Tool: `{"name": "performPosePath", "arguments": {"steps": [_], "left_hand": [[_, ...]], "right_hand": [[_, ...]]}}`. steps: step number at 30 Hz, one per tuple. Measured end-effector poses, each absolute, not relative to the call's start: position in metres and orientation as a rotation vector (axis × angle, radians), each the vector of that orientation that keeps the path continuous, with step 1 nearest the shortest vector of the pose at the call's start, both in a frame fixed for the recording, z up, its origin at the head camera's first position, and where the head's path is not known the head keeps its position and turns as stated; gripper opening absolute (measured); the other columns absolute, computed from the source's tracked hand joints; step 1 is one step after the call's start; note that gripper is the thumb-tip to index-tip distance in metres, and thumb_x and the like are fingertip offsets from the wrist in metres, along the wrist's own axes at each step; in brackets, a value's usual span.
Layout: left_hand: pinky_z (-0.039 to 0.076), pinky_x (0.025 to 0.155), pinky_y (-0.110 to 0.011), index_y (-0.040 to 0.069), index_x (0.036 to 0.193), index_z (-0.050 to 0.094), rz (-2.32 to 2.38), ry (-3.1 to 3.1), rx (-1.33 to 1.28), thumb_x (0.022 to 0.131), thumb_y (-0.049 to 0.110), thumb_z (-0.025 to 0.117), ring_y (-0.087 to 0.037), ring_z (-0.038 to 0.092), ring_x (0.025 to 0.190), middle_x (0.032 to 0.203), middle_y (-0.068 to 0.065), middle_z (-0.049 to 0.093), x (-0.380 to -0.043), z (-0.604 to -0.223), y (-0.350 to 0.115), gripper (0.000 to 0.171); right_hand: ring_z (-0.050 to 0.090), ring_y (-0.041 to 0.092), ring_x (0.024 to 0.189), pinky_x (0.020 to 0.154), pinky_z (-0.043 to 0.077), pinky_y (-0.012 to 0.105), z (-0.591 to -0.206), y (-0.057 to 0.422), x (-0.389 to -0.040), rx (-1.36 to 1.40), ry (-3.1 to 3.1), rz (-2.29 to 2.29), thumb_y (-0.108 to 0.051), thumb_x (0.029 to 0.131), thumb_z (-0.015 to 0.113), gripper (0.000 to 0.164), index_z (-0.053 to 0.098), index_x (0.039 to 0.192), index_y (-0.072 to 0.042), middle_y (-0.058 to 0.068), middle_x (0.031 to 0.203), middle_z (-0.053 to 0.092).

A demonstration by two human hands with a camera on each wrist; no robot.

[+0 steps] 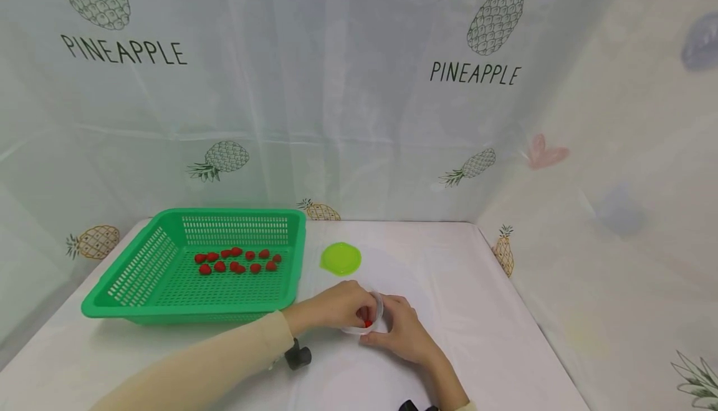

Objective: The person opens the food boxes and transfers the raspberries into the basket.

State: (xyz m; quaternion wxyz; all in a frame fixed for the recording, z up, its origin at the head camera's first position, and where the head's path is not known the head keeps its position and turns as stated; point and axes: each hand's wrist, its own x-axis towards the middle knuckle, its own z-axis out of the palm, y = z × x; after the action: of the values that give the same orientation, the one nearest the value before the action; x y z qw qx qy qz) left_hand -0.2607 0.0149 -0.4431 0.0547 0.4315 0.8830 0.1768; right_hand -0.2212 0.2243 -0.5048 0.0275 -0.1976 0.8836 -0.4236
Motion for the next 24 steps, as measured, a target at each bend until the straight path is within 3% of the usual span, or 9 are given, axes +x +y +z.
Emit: {"name": "performPosePath", "arguments": {"steps": [14,24], "left_hand": [[0.045,0.069,-0.01,0.019,0.085,0.079,0.635,2.657,1.321,0.089,0.002,0.081,0.004,0.055,0.073,0.074,0.016,0.067,-0.261,-0.442,0.011,0.018],[0.052,0.07,-0.013,0.019,0.089,0.076,0.789,2.631,1.205,0.095,0.005,0.078,0.003,0.061,0.076,0.081,0.017,0.069,-0.265,-0.421,-0.005,0.015]], "right_hand": [[0.043,0.024,0.143,0.118,0.033,0.062,-0.505,0.224,-0.221,-0.63,2.739,-1.312,-0.051,0.079,0.093,0.075,0.062,0.144,-0.031,-0.01,0.143,0.059],[0.045,0.022,0.14,0.117,0.039,0.057,-0.506,0.224,-0.221,-0.58,2.779,-1.257,-0.054,0.077,0.093,0.08,0.061,0.145,-0.029,-0.011,0.14,0.059]]}}
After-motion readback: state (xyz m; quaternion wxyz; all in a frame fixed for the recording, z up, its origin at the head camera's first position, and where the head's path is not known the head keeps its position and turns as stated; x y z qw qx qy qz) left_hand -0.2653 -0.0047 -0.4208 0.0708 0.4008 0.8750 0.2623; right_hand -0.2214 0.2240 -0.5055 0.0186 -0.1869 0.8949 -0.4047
